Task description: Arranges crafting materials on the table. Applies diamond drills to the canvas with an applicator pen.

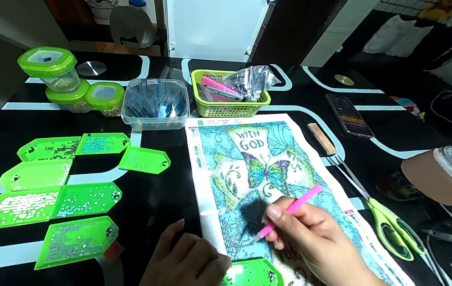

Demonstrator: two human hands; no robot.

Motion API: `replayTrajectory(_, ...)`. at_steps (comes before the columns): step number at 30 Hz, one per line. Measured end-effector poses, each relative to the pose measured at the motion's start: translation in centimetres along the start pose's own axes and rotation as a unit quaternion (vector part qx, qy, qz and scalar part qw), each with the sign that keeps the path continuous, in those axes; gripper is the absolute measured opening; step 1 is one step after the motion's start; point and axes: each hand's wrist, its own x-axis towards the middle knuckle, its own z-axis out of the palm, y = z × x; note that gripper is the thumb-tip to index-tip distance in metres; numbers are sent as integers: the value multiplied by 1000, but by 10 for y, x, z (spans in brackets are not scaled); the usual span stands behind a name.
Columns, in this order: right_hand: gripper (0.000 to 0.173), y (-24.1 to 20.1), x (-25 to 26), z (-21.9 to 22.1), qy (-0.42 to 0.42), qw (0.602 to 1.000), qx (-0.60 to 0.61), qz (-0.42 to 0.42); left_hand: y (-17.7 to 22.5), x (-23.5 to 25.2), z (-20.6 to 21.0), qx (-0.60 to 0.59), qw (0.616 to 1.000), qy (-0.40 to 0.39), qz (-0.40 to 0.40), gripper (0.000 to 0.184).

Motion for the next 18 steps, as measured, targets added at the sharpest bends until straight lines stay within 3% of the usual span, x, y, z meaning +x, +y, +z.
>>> replayTrajectory(7,25,19,12,8,-22,990,-96,-96,-1,-1,2,-7,1000,-4,0,39)
replayTrajectory(18,26,23,11,5,-29,983,-126,-129,0,-1,-2,-32,999,-21,-6,39)
